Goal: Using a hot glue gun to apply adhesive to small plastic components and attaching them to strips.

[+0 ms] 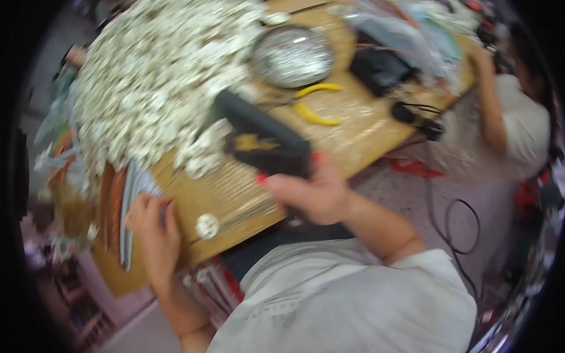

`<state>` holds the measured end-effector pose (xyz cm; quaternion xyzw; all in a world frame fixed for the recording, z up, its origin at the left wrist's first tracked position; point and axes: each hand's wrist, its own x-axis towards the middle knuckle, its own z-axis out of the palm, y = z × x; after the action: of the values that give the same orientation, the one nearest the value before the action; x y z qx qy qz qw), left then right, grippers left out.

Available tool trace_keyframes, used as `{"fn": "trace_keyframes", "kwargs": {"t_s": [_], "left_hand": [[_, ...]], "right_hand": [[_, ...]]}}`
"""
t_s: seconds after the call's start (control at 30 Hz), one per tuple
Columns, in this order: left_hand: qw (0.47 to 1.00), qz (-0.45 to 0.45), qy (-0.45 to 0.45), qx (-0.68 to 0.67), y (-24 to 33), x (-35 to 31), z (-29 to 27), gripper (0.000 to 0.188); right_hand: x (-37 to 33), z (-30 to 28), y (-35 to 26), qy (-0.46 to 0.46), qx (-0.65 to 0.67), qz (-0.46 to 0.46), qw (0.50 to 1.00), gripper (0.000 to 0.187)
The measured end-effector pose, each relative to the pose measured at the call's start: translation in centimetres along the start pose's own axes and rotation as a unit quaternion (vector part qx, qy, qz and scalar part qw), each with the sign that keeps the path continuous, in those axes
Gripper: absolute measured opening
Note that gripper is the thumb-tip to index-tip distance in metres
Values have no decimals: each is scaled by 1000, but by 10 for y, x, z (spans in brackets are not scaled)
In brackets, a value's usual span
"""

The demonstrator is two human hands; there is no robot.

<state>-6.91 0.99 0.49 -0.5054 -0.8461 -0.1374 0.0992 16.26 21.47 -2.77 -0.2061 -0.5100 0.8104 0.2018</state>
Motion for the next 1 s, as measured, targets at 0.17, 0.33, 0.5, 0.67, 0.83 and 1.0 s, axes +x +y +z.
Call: {"fn": "trace_keyframes", "kwargs": {"t_s": [0.17,0.33,0.5,0.67,0.83,1.0], "left_hand": [[998,19,-53,-9,-13,-9,-3,7],[994,9,-62,86,1,-9,2,7],[998,45,-5,46,3,-5,11,6],[985,140,86,56,18,13,4,9],[986,152,47,40,-6,10,13,13],[996,80,24,22,-40,-25,7,17]], "right_hand": [[4,7,-3,-51,-19,2,999,30],[4,8,-2,-48,3,-78,996,17],[3,2,0,-47,-33,-84,995,22],[9,-2,11,-55,-52,-112,991,23],[9,0,9,-34,-102,-117,987,21],[9,16,5,-59,-92,-98,989,22]]}}
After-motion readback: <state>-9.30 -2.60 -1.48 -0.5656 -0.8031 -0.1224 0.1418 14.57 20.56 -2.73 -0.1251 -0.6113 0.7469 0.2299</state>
